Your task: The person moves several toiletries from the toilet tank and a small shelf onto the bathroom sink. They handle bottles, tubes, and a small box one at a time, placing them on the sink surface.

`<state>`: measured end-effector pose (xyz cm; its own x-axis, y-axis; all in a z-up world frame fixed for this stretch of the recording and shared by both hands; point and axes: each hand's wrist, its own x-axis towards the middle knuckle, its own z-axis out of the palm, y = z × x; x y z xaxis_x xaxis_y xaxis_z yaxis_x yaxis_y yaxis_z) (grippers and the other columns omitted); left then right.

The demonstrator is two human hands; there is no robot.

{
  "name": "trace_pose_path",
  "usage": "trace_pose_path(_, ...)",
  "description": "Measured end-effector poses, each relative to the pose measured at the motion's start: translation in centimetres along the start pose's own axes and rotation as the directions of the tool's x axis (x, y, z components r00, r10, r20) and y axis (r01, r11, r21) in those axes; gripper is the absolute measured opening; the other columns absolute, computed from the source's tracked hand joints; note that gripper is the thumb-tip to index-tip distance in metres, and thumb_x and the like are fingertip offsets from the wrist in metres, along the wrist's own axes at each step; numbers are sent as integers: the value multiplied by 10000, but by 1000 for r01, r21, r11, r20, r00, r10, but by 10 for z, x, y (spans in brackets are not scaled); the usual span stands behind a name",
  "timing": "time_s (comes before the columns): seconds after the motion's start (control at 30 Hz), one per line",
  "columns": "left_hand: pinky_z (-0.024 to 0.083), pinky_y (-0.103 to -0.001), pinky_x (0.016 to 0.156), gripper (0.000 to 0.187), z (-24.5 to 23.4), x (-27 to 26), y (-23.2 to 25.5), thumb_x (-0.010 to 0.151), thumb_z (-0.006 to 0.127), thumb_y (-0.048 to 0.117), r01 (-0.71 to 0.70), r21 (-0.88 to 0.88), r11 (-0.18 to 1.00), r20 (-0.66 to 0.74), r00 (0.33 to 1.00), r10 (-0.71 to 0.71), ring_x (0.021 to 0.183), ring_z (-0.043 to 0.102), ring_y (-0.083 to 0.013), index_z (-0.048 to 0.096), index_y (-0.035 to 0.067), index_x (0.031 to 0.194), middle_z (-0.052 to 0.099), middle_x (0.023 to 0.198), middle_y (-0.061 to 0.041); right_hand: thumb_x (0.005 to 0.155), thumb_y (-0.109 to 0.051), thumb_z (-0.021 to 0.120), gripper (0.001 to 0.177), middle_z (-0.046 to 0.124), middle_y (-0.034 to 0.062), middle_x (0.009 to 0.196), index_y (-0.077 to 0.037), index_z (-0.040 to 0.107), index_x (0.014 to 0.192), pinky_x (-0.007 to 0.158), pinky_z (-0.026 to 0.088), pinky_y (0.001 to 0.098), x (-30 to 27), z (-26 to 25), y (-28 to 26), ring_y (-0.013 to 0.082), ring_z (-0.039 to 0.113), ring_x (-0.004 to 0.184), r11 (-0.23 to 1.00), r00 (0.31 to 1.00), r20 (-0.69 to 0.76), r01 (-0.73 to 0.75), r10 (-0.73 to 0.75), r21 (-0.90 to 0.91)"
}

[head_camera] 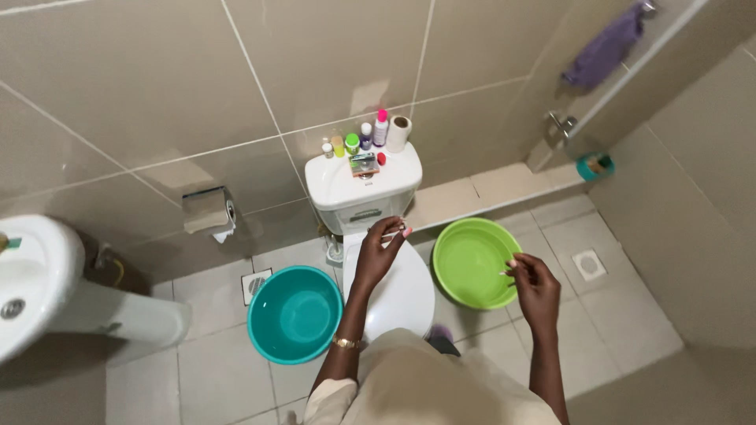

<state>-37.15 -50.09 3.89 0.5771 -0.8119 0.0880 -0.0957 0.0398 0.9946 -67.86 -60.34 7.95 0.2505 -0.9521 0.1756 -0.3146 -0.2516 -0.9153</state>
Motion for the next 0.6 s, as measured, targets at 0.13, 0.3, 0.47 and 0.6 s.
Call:
trace_pose_path(0.13,570,-342,919,417,22,13,-23,934,742,322,104,-62,993,-137,984,-111,1136,710,-194,672,39,1233,748,1199,-94,992,-183,671,281,769,105,988,-21,693,1221,616,568,288,112,36,22,168,741,809,998,965,260,16,-32,62)
trace_pose_path(0.3,551,-331,924,410,46,22,-29,938,736,344,250,-78,965,-413,873,-260,1116,706,-185,698,40,1210,759,1170,-93,973,-233,697,298,741,111,922,-48,682,1207,543,552,305,253,126,41,161,728,750,998,869,495,50,-29,-30)
trace_pose_path(0.47,555,-316,912,391,59,28,-7,931,732,327,278,-124,953,-598,745,-295,1099,718,-177,701,48,1203,770,1165,-84,1074,-217,610,223,736,93,901,-29,698,1157,667,559,343,364,243,64,169,705,735,899,716,575,430,-395,83)
trace_pose_path(0.6,563,-308,904,351,54,33,12,954,717,279,214,-39,976,-683,707,-183,1076,737,-179,695,35,1206,771,1170,-94,999,-373,698,330,737,143,813,-86,719,1161,730,545,408,408,344,69,279,731,765,888,758,589,439,-281,-141)
